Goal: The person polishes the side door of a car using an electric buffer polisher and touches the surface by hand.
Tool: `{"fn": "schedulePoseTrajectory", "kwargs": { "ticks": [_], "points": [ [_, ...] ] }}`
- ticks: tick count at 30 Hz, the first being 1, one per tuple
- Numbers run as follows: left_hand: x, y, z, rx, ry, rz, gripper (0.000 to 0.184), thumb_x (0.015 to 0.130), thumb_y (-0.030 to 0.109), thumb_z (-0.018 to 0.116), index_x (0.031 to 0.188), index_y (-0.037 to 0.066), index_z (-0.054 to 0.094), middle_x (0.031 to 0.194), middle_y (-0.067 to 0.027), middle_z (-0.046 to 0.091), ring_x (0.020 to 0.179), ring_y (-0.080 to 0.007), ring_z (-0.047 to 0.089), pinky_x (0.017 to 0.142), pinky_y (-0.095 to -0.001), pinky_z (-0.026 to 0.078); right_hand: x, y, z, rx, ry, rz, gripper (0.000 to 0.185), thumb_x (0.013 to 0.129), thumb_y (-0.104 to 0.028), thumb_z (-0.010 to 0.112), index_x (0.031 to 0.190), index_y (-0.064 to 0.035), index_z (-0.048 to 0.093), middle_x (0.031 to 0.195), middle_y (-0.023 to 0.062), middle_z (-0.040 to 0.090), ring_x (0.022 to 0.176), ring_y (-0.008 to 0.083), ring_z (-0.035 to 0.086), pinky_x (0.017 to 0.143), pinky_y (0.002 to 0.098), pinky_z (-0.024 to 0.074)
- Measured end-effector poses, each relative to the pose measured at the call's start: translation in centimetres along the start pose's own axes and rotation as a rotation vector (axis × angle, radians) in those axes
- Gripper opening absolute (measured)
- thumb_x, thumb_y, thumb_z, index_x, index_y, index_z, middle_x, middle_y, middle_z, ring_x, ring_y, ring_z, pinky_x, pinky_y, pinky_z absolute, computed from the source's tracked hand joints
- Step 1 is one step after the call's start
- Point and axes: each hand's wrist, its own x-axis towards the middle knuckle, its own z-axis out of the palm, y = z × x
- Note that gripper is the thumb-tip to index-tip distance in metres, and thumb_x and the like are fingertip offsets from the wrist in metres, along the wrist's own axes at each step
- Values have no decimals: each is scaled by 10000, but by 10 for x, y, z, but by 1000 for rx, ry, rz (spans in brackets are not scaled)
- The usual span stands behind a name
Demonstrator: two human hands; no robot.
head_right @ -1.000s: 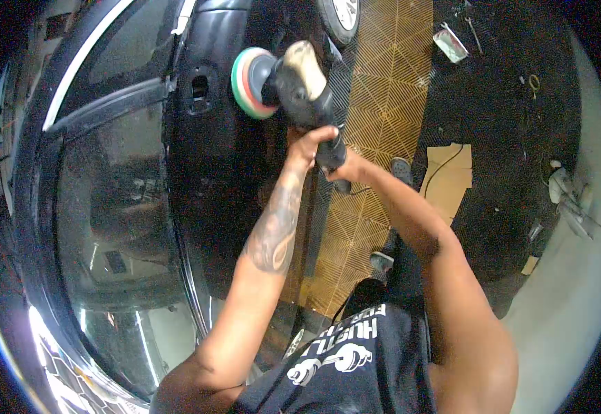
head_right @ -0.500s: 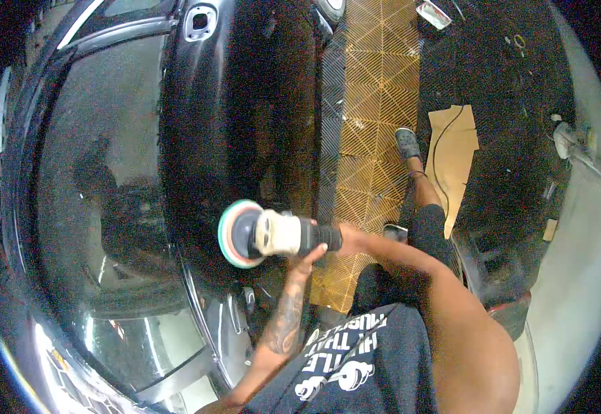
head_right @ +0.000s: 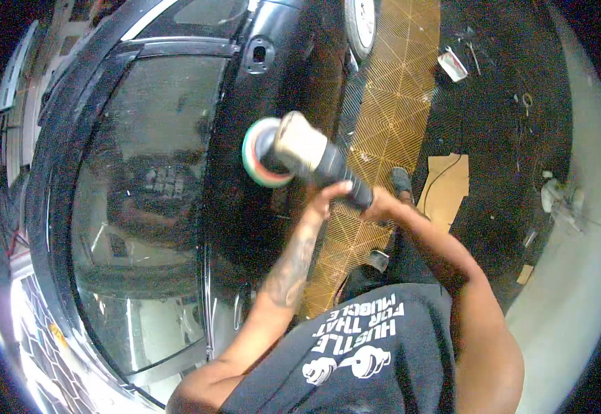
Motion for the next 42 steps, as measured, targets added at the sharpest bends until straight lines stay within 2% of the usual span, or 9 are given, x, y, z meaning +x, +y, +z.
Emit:
{"fn": "schedulePoseTrajectory", "kwargs": {
  "ticks": [9,12,14,16,18,20,29,40,42],
  "points": [
    [58,106,21,-96,-164,-167,464,630,198,809,1028,12,658,936,-78,692,826,-217,676,797,-379,563,25,-99,-53,46,110,18,451,601,-97,814,1010,-72,626,892,14,649,801,147,597,738,331,522],
    [13,74,-13,41,-83,186,590,622,186,820,1144,21,600,1031,-85,659,965,-244,638,919,-396,507,-13,-117,-5,94,84,-187,465,604,-100,827,1030,-63,643,912,12,659,807,143,602,755,321,529],
    [-44,73,-27,102,-67,153,649,611,195,838,1187,37,585,1106,-71,633,1057,-233,593,990,-390,456,-2,-56,39,180,-3,49,449,577,-126,842,987,-76,666,869,17,680,750,146,606,723,322,531],
    [-88,59,-36,59,-47,252,717,603,198,856,1237,42,559,1157,-56,605,1081,-224,571,1010,-382,439,-24,-47,74,68,18,-141,419,563,-181,840,937,-81,679,838,24,682,728,147,608,706,328,532],
    [-116,15,-66,111,-8,278,781,588,171,867,1282,46,533,1195,-57,589,1110,-239,557,1018,-389,430,-27,-24,118,-59,-46,35,318,688,-168,767,963,-94,627,919,-7,650,834,162,639,776,319,517],
    [-160,1,-77,129,38,290,742,599,164,859,1262,47,547,1185,-64,598,1104,-237,565,1012,-388,433,-56,-36,142,-367,-88,-12,339,652,-199,786,934,-92,632,857,10,656,807,167,653,752,318,521],
    [-308,-27,-75,-67,30,263,581,709,73,790,1227,26,531,1161,-77,593,1122,-208,557,1024,-366,418,-102,-1,218,-337,-75,-199,250,611,-221,816,773,-78,692,742,150,692,677,270,685,641,405,525],
    [-165,11,-56,-70,67,320,483,635,130,845,1066,48,640,1008,-40,649,922,-209,630,890,-374,513,-96,-79,127,-246,77,34,404,568,-199,844,922,-80,689,838,77,704,748,207,654,725,352,536],
    [-135,35,-42,-20,85,340,453,649,158,829,1049,51,644,954,-35,658,847,-194,644,819,-363,539,-59,-50,113,-157,49,-196,404,614,-184,843,952,-43,672,880,76,698,786,203,652,753,346,538]
  ]
}}
